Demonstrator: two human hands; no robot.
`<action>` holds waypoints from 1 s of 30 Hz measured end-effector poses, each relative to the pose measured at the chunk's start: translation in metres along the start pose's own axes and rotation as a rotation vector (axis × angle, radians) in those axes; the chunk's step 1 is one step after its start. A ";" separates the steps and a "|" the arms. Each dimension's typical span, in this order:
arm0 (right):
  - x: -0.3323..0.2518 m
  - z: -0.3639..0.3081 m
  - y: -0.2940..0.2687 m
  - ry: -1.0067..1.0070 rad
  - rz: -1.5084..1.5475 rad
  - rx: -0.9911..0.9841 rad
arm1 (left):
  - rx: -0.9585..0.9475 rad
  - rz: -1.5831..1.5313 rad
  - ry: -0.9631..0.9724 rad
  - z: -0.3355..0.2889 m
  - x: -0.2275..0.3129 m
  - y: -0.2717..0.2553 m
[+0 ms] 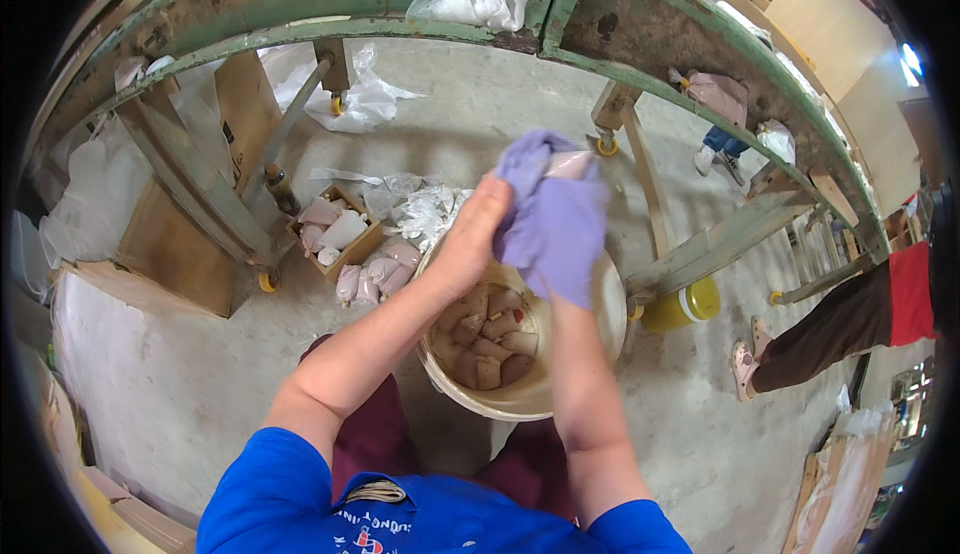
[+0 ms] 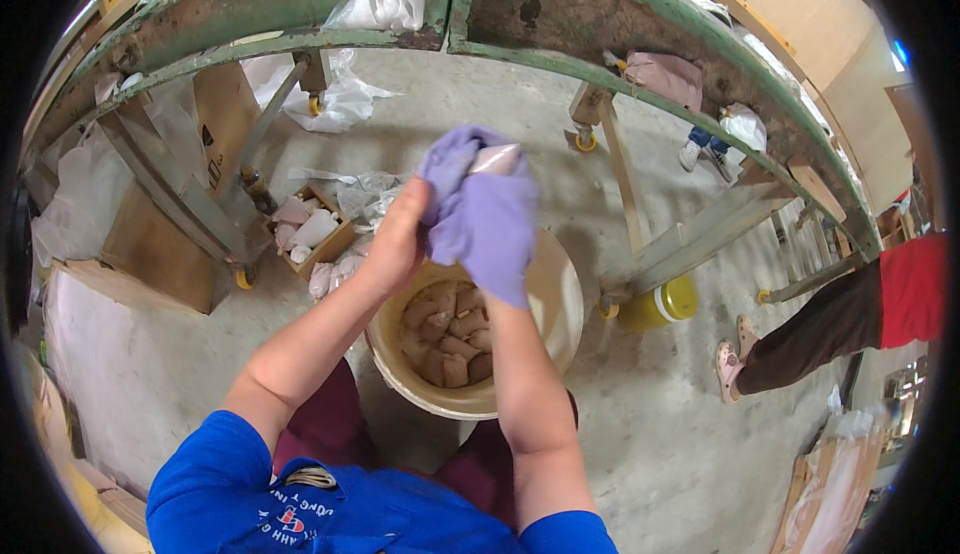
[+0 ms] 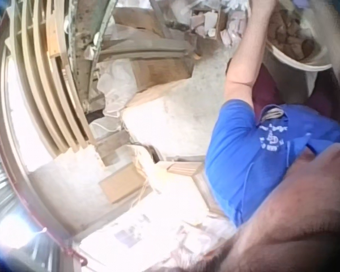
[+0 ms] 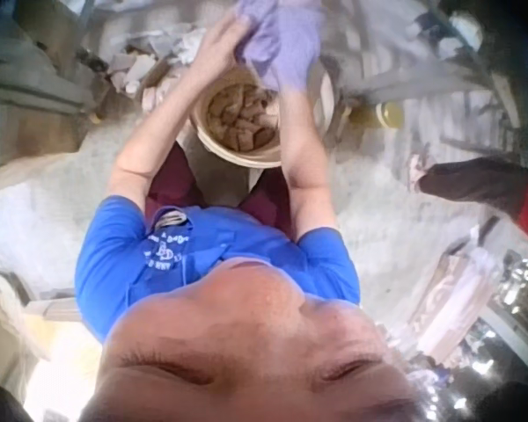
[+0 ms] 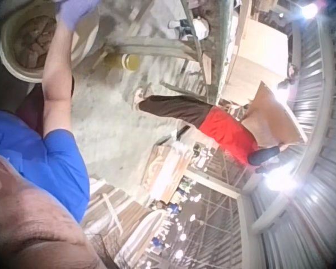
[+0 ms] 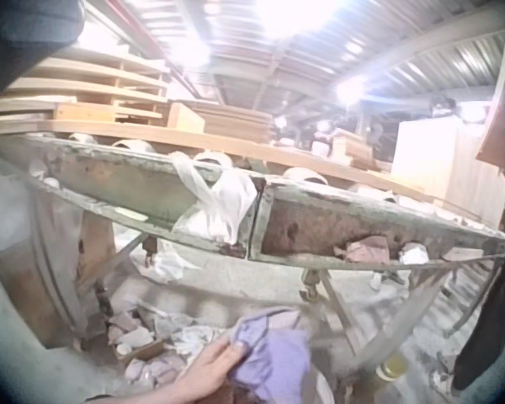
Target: The person wipes a large yellow wooden panel on a roller conveyor with a white cloth, then moves to a bucket to retrieve and wipe small wrapped items with a purple cloth. The person returns to the panel to continue wiping and repositioning it on the rollers.
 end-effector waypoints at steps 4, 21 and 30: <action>0.101 0.014 -0.079 0.088 0.674 0.221 | 0.078 0.534 0.122 0.008 0.013 0.012; 0.064 0.005 -0.055 0.235 0.782 0.188 | -0.074 -0.158 -0.287 0.000 -0.040 0.004; 0.004 -0.002 0.003 0.108 -0.137 -0.177 | 0.377 -0.204 -0.330 0.002 -0.037 -0.021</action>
Point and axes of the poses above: each hand's wrist, its own z-axis towards the middle knuckle, its own y-axis out of the palm, x = y × z, the point moved 8 cm from there along z, towards the middle knuckle, and after that the axes turned 3 degrees about -x, right-handed, at the moved point
